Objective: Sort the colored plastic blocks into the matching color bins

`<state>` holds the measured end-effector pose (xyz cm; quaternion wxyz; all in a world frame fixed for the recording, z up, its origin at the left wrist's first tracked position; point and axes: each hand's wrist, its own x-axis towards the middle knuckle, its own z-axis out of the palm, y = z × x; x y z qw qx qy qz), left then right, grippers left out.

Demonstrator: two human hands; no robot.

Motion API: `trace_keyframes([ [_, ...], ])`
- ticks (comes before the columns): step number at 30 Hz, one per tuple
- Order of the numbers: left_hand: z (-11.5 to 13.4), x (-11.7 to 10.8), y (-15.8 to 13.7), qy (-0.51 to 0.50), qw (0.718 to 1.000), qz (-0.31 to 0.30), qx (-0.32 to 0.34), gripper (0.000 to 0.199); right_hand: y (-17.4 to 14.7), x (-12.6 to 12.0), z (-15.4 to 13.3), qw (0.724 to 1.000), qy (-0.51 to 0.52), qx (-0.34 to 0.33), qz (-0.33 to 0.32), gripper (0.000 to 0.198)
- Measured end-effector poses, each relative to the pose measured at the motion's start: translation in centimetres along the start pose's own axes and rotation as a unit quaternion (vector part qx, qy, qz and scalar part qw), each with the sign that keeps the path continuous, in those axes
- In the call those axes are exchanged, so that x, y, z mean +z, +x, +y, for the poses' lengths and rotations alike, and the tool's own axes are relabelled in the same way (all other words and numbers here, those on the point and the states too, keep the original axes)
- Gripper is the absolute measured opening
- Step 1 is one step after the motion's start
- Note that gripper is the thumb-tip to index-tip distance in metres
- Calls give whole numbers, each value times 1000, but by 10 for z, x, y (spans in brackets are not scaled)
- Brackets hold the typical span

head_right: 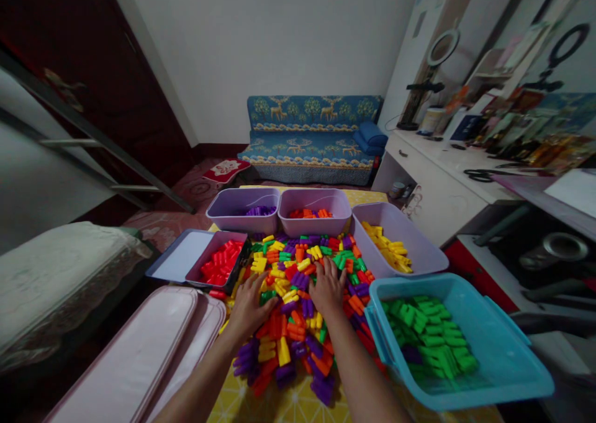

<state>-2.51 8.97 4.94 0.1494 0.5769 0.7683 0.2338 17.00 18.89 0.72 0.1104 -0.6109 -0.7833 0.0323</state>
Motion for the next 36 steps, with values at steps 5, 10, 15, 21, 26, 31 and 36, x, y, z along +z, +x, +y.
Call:
trace_keyframes([
  [5,11,16,32,-153,988,26,19,57,1,-1,-1,1000,-7,-1,-7,46],
  [10,39,23,55,-308,949,-15,65,50,-1,-2,2,1000,-11,-7,-12,46],
  [15,58,11,59,-343,926,-39,150,42,-4,-4,3,1000,-4,-11,-3,54],
  [21,17,20,58,-132,984,99,73,48,-2,-2,3,1000,0,-20,-8,50],
  [26,-9,40,53,-18,994,74,75,45,-3,-1,2,1000,0,-22,-10,49],
  [31,-7,46,49,1,994,87,66,47,4,-9,7,998,62,-1,-30,41],
  [36,-6,47,47,4,993,98,69,48,16,-17,19,948,306,88,-10,37],
])
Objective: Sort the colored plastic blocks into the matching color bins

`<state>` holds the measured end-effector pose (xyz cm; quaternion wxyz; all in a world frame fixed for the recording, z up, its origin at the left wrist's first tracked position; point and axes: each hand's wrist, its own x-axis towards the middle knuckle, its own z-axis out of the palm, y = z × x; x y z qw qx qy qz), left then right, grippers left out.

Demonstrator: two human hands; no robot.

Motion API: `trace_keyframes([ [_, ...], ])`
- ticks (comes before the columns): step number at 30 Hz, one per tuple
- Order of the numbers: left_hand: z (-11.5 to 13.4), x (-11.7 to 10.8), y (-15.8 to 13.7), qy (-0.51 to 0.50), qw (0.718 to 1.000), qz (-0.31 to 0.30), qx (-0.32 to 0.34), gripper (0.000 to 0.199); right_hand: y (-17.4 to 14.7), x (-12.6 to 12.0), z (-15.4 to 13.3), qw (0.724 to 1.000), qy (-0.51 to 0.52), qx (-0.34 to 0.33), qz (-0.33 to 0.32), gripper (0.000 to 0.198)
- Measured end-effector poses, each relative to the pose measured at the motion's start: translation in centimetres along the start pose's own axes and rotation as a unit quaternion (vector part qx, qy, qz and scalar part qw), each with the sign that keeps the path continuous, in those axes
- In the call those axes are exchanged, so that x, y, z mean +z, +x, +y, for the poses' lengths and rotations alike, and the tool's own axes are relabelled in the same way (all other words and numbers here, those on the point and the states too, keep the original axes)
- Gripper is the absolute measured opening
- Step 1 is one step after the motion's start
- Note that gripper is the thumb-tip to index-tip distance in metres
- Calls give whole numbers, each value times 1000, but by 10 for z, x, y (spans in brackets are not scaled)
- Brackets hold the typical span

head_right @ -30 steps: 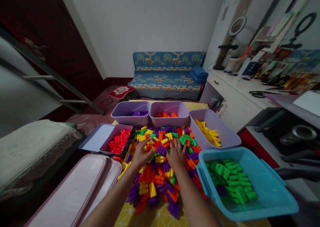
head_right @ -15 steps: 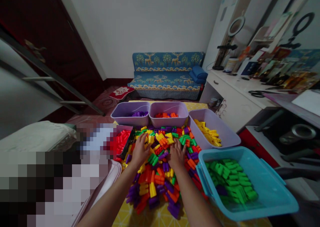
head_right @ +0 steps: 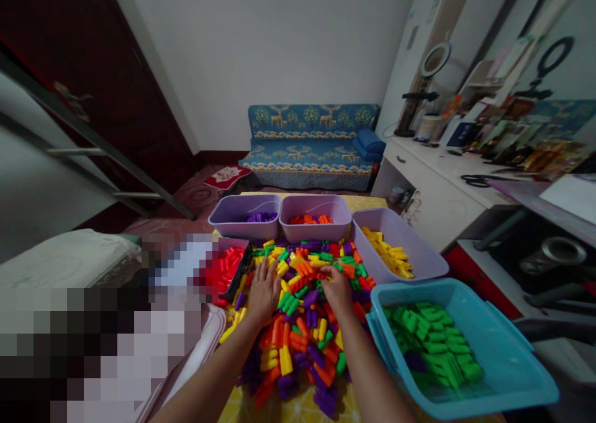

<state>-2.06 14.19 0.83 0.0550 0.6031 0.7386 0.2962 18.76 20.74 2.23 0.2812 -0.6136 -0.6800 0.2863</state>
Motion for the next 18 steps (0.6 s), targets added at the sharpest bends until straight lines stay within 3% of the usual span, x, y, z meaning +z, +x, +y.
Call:
trace_keyframes([
  [4,-2,2,0,1,1000,2,3,48,1,-2,-10,985,74,-37,154,46],
  [6,-2,2,-1,-1,1000,3,4,48,4,-2,-18,979,52,-74,181,50],
  [8,-2,2,-1,-3,1000,4,4,48,9,-2,-25,986,-8,-87,142,52],
  [13,-1,0,0,-5,1000,4,2,48,12,1,-30,990,-136,-31,-29,38],
  [18,0,1,-1,5,1000,5,4,48,6,1,-30,989,-129,-32,-56,26],
])
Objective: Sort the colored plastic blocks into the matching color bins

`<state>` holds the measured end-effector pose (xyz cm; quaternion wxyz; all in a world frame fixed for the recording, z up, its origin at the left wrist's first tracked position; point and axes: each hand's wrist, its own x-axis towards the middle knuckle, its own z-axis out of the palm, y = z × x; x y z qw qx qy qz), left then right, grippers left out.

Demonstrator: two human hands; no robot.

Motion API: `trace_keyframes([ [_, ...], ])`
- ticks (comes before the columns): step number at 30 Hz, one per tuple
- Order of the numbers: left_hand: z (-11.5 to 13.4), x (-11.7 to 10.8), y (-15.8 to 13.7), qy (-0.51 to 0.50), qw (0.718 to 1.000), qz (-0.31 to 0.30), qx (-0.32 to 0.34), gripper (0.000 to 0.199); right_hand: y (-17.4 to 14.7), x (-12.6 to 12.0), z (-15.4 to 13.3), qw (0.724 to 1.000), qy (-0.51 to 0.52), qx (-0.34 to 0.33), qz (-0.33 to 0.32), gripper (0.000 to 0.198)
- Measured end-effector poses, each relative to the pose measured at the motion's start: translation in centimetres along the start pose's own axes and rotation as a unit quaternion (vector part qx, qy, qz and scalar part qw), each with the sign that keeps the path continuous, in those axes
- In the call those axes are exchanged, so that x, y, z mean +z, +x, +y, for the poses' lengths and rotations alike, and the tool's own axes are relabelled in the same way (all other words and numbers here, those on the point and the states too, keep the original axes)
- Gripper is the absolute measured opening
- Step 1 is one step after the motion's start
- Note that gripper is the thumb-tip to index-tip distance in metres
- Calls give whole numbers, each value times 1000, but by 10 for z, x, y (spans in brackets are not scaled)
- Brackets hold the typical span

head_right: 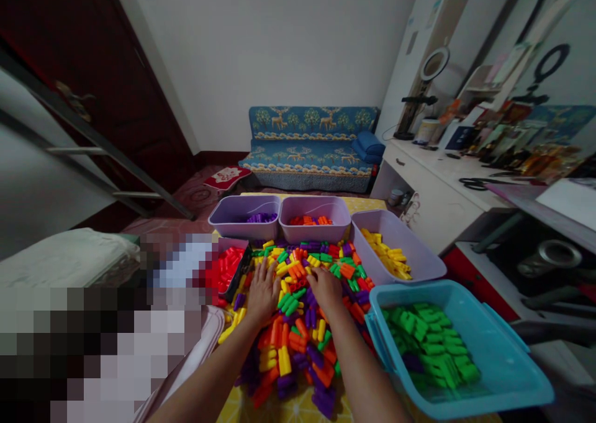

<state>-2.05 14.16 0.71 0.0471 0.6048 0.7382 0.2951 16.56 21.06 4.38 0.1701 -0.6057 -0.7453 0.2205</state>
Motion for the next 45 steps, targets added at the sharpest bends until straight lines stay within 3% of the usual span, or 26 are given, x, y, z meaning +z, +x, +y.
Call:
trace_keyframes([
  [4,-3,5,0,26,999,16,13,48,2,-5,0,999,36,28,15,16],
  [7,-7,11,0,40,999,28,22,48,7,-15,1,993,78,58,72,21],
  [8,-8,12,0,43,998,31,24,47,9,-20,1,979,148,79,114,22],
  [9,-9,13,-1,46,998,36,26,47,13,-28,2,946,256,107,169,20],
  [10,-9,14,-1,48,998,40,28,47,17,-36,4,887,379,135,228,17],
  [11,-10,14,-1,51,997,43,29,47,22,-46,5,776,535,169,288,10],
  [12,-10,15,0,53,997,44,30,47,27,-56,8,708,603,183,319,6],
  [14,-10,15,0,57,997,41,32,47,35,-77,13,639,659,198,345,2],
  [19,-10,15,0,58,997,39,30,47,40,-102,21,558,715,223,357,15],
  [26,-12,18,0,52,997,49,31,47,32,-104,19,500,759,228,348,20],
  [28,-12,18,0,49,997,53,32,47,31,-101,18,513,753,227,343,15],
  [30,-12,19,-1,47,997,57,34,47,30,-92,15,562,735,218,311,9],
  [32,-13,19,-1,46,996,61,38,47,27,-75,8,640,701,196,246,18],
  [35,-13,19,-1,52,996,62,39,46,18,-40,-8,785,589,135,138,39],
  [37,-12,18,-1,59,996,57,37,47,10,-19,-19,876,466,66,106,42],
  [39,-12,18,0,63,996,53,38,47,2,-3,-27,935,338,-13,103,45],
  [42,-12,17,0,64,996,54,39,47,-6,11,-31,969,206,-88,103,42],
  [45,-11,16,-1,62,996,53,36,47,-8,17,-28,971,194,-82,113,32],
])
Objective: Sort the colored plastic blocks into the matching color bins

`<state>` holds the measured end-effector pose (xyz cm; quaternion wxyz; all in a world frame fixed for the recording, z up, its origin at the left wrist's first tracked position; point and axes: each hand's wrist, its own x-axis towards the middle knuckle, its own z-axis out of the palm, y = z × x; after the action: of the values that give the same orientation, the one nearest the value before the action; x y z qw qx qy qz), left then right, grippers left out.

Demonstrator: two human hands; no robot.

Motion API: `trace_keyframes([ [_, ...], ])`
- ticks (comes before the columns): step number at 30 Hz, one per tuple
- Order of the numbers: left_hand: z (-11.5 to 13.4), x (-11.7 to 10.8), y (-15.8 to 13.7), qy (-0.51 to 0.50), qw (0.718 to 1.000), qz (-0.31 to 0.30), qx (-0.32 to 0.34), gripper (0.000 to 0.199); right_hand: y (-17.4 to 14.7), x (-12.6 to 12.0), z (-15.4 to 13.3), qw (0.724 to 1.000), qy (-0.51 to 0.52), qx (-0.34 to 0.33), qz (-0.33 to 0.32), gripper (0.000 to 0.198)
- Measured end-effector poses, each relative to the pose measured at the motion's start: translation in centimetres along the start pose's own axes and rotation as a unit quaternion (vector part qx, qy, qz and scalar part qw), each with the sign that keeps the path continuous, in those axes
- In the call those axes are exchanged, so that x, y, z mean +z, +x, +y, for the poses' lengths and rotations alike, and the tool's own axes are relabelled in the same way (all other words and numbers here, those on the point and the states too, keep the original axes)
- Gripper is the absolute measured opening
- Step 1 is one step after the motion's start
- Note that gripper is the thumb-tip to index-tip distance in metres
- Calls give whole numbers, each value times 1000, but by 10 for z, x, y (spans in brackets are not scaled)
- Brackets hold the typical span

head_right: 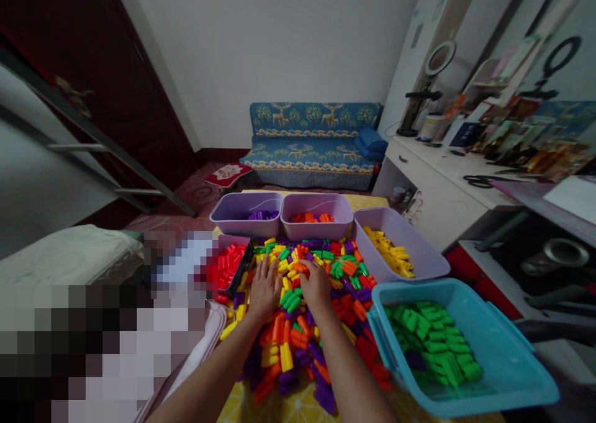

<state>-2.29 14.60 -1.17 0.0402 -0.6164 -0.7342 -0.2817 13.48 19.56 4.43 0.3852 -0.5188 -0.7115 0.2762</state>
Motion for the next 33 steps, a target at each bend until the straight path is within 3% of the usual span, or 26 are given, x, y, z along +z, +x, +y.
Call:
trace_keyframes([
  [4,1,0,0,-3,1000,-3,-6,47,-1,3,5,995,84,49,38,31],
  [13,-1,-1,-1,-25,1000,2,0,45,-4,-1,-8,989,119,87,-27,41],
  [16,-1,-1,-1,-26,1000,-4,-1,44,-3,-3,-4,989,118,88,6,45],
  [22,0,-4,-1,-25,1000,-15,1,42,-2,-12,24,978,79,164,103,37],
  [27,0,-4,-1,-22,1000,-13,-1,42,2,-23,31,983,37,143,109,21],
  [31,1,-5,-1,-19,1000,-14,-2,42,9,-27,25,986,-18,83,141,35],
  [33,2,-5,0,-17,1000,-18,-2,43,16,-24,20,990,-23,67,124,36],
])
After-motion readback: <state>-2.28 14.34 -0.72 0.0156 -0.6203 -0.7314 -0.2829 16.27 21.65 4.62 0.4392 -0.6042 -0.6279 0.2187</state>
